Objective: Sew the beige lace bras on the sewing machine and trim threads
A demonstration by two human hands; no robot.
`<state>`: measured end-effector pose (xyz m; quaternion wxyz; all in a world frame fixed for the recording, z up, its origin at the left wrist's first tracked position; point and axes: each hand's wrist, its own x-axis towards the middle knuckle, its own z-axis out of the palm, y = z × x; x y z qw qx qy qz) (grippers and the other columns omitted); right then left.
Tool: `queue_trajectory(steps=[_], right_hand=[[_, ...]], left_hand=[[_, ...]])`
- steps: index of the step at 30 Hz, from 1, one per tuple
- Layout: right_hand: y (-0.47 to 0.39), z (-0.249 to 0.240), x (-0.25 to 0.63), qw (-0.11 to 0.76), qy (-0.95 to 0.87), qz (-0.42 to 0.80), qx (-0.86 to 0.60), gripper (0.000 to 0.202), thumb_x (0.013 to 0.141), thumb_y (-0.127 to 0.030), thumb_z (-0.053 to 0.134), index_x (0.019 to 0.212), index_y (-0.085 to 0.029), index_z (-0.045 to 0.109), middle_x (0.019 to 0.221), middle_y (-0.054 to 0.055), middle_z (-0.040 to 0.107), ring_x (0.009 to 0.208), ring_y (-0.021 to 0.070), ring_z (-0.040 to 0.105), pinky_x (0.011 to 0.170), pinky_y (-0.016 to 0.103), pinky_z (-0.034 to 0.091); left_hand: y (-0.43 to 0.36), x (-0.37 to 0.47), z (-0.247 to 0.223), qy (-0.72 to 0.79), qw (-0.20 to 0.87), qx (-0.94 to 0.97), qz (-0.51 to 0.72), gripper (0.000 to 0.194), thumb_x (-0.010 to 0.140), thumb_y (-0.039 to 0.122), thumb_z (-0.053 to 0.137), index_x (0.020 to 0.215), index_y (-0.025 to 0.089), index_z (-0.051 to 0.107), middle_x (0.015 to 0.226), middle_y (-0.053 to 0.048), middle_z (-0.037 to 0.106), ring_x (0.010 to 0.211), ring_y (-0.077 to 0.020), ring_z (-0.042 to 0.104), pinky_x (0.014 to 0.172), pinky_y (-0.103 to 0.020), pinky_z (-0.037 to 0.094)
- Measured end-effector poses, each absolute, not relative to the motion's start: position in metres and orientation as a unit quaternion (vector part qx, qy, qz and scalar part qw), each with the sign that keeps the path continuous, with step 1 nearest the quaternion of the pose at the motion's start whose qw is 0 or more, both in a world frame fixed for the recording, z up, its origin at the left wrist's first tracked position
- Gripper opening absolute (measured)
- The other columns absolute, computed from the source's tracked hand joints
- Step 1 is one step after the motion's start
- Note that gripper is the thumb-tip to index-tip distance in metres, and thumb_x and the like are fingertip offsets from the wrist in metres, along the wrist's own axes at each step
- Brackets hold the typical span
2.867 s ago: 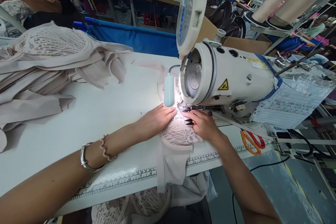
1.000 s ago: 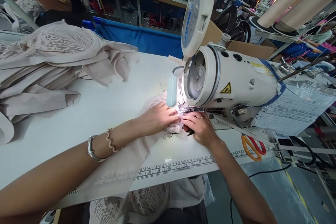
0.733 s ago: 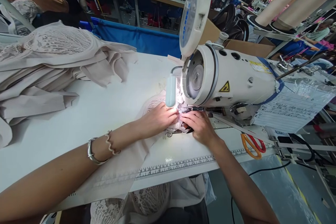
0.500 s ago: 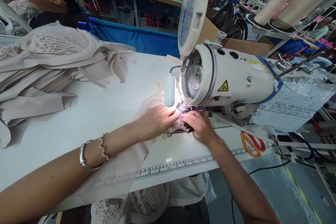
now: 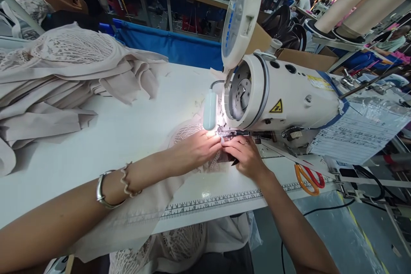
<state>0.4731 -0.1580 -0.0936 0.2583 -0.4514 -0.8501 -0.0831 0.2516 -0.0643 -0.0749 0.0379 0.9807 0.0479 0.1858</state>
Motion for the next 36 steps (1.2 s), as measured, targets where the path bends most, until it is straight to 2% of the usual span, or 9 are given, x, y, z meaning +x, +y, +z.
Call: queue_trajectory(steps=[3,7,10,17,20,23,26,30,36], right_hand=[[-0.159,-0.092,0.473,0.267,-0.852,-0.075,-0.444,0.034,0.089,0.002,0.049,0.094,-0.022,0.072,0.098,0.002,0.079,0.09,0.0199,0.063,0.083,0.038,0.046],[-0.16,-0.092,0.473,0.278,-0.85,-0.075,-0.441,0.027,0.09,-0.001,0.055,0.09,-0.022,0.072,0.098,0.001,0.079,0.088,0.019,0.062,0.085,0.038,0.044],[-0.16,-0.093,0.474,0.269,-0.848,-0.078,-0.449,0.029,0.091,-0.002,0.054,0.091,-0.023,0.074,0.098,0.0,0.079,0.088,0.0191,0.062,0.084,0.038,0.044],[-0.159,-0.093,0.473,0.263,-0.849,-0.087,-0.449,0.031,0.088,0.001,0.052,0.091,-0.022,0.073,0.1,0.002,0.079,0.088,0.0204,0.061,0.08,0.038,0.045],[-0.159,-0.095,0.474,0.257,-0.848,-0.088,-0.455,0.033,0.087,0.002,0.051,0.092,-0.021,0.074,0.1,0.002,0.079,0.089,0.021,0.062,0.08,0.038,0.047],[-0.159,-0.096,0.475,0.245,-0.846,-0.087,-0.466,0.037,0.087,0.002,0.048,0.094,-0.022,0.075,0.101,0.003,0.078,0.092,0.0216,0.063,0.081,0.038,0.049],[-0.159,-0.096,0.475,0.234,-0.845,-0.087,-0.473,0.034,0.09,-0.001,0.049,0.097,-0.021,0.075,0.103,0.004,0.078,0.095,0.0219,0.065,0.083,0.038,0.051],[-0.16,-0.095,0.474,0.233,-0.843,-0.092,-0.477,0.028,0.094,-0.006,0.051,0.094,-0.022,0.074,0.1,0.004,0.078,0.091,0.0209,0.065,0.082,0.037,0.05],[-0.16,-0.091,0.472,0.265,-0.842,-0.108,-0.456,0.027,0.092,-0.004,0.053,0.077,-0.022,0.067,0.093,0.001,0.079,0.082,0.019,0.063,0.08,0.037,0.045]], left_hand=[[-0.066,0.252,-0.078,0.018,0.031,0.987,0.155,0.026,0.095,-0.001,0.04,0.098,0.013,0.063,0.088,-0.008,0.063,0.076,-0.0199,0.051,0.067,-0.035,0.038],[-0.064,0.252,-0.086,0.052,-0.004,0.985,0.165,0.025,0.094,0.002,0.044,0.081,0.016,0.06,0.082,-0.008,0.062,0.073,-0.0213,0.05,0.065,-0.035,0.035],[-0.062,0.253,-0.089,0.081,-0.012,0.981,0.174,0.025,0.096,0.004,0.042,0.079,0.017,0.056,0.089,-0.011,0.064,0.074,-0.0214,0.051,0.064,-0.035,0.034],[-0.055,0.249,-0.096,0.101,-0.04,0.977,0.181,0.028,0.105,0.03,0.039,0.085,0.017,0.054,0.107,-0.017,0.068,0.08,-0.0244,0.057,0.071,-0.038,0.04],[-0.053,0.249,-0.097,0.108,-0.033,0.978,0.174,0.03,0.105,0.035,0.041,0.086,0.017,0.054,0.1,-0.015,0.068,0.083,-0.026,0.058,0.075,-0.04,0.04],[-0.056,0.251,-0.091,0.109,-0.012,0.98,0.168,0.028,0.105,0.02,0.037,0.086,0.015,0.057,0.087,-0.011,0.065,0.076,-0.0228,0.055,0.073,-0.039,0.04],[-0.064,0.253,-0.084,0.048,0.041,0.984,0.167,0.029,0.1,0.002,0.036,0.096,0.013,0.062,0.09,-0.009,0.066,0.081,-0.0206,0.057,0.073,-0.036,0.042],[-0.07,0.254,-0.085,0.005,0.098,0.976,0.195,0.028,0.098,0.002,0.044,0.11,0.015,0.065,0.103,-0.01,0.069,0.094,-0.0209,0.061,0.082,-0.036,0.047],[-0.067,0.253,-0.093,0.042,0.079,0.979,0.186,0.034,0.095,0.002,0.043,0.119,0.015,0.064,0.103,-0.011,0.071,0.096,-0.0233,0.062,0.089,-0.04,0.045]])
